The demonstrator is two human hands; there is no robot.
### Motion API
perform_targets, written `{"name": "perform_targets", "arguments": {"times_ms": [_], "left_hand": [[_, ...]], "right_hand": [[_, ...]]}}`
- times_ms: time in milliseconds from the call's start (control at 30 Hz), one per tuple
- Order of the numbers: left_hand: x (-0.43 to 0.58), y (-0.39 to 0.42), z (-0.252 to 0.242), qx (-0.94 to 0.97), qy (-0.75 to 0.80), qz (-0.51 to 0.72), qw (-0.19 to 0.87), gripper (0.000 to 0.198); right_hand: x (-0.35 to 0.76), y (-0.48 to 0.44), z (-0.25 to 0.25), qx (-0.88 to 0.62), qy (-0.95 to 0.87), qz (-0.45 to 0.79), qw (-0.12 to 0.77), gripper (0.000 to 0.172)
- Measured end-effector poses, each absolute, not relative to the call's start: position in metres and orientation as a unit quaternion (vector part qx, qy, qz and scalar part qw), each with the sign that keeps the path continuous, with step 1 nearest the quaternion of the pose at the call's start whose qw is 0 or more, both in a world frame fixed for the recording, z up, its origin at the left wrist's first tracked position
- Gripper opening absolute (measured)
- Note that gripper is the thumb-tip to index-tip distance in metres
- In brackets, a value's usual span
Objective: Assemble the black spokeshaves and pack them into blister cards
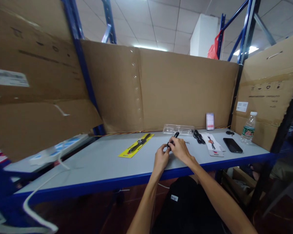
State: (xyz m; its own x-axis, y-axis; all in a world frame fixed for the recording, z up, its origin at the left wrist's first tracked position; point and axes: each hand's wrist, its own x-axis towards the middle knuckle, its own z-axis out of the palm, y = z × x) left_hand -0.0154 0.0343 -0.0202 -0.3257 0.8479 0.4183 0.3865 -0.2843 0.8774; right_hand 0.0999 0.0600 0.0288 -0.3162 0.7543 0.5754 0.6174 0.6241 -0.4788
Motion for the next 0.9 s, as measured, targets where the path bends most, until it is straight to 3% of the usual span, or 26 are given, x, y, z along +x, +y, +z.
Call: {"name": "perform_targets", "arguments": {"times_ms": [133,233,367,500,800,900], "left_hand": [[-0.016,0.035,-0.021,0.551,0.578,0.582,0.155,0.034],[-0.016,0.036,-0.021,0.559,0.579,0.575,0.148,0.031],[-0.014,0.037,-0.02,0.555,0.591,0.56,0.17,0.03],[-0.014,0.038,-0.02,0.556,0.581,0.572,0.163,0.03],[-0.014,0.037,-0.018,0.554,0.572,0.572,0.197,0.03],[-0.012,0.035,-0.015,0.552,0.577,0.57,0.194,0.027]], "right_hand": [[0.094,0.058,0.031,-0.446,-0.789,0.095,0.412,0.017],[0.093,0.063,0.03,-0.442,-0.784,0.115,0.42,0.014],[0.094,0.069,0.026,-0.413,-0.784,0.134,0.442,0.031],[0.092,0.072,0.024,-0.404,-0.79,0.121,0.444,0.017],[0.102,0.083,0.02,-0.336,-0.805,0.147,0.467,0.024],[0.103,0.085,0.018,-0.324,-0.794,0.194,0.476,0.019]]}}
